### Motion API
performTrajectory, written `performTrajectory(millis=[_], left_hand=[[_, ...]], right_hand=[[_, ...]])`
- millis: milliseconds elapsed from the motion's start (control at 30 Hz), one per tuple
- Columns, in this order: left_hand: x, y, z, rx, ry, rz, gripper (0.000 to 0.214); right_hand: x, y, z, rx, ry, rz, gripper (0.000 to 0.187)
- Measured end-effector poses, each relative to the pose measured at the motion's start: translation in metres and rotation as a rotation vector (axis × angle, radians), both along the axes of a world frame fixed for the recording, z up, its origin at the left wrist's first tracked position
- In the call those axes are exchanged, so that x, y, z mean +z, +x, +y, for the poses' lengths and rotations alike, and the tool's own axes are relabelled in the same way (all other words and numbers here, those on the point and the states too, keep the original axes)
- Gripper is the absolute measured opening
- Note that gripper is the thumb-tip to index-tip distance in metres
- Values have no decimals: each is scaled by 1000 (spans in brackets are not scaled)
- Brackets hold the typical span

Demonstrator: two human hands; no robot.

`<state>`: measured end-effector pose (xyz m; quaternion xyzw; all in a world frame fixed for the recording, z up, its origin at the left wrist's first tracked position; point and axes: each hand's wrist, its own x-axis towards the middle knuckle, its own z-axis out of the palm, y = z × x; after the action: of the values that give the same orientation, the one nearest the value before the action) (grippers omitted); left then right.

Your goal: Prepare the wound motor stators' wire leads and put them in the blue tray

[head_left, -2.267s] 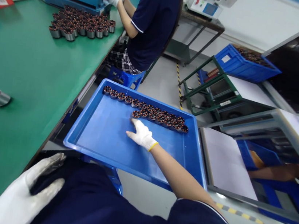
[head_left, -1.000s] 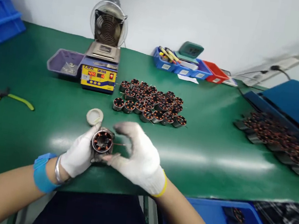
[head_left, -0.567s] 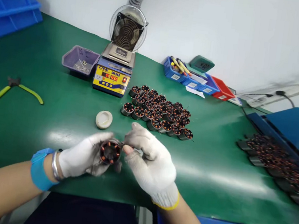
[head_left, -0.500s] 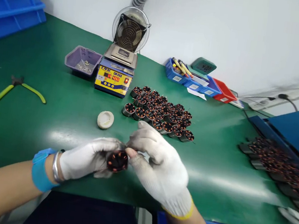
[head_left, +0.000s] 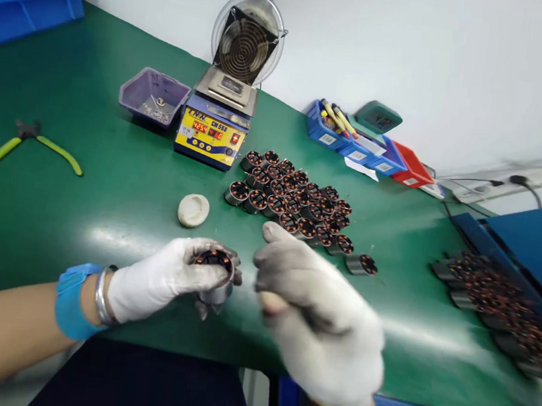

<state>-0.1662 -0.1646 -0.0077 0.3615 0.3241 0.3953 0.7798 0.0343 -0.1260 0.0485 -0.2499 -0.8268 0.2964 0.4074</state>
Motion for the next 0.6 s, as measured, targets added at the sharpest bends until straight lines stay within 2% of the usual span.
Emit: performTrajectory(millis=[67,100,133,233,267,367,467,500,600], left_hand=[[2,0,1,124,34,75,49],[2,0,0,192,41,120,51],[2,2,0,256,51,167,52],[-2,9,-1,370,123,239,50],[-5,11,-2,388,163,235,51],[-9,16,-3,489,289,238,52],[-5,10,-4,688,451,414,14],[-2,5,-4,699,528,495,5],[6,-10,-4,592,733,643,29]], right_hand=[[-8,7,1,-118,-91,256,12],[-13,9,1,-180,-84,284,10],[-19,8,0,-229,-45,223,3],[-43,-5,-4,-250,116,-210,51],[-51,-11,-6,-240,163,-287,59],[-68,-25,-10,-190,261,-300,49],[-71,-23,-8,-191,267,-287,44],[-70,-20,-7,-211,260,-286,45],[-66,-10,-2,-298,257,-262,48]])
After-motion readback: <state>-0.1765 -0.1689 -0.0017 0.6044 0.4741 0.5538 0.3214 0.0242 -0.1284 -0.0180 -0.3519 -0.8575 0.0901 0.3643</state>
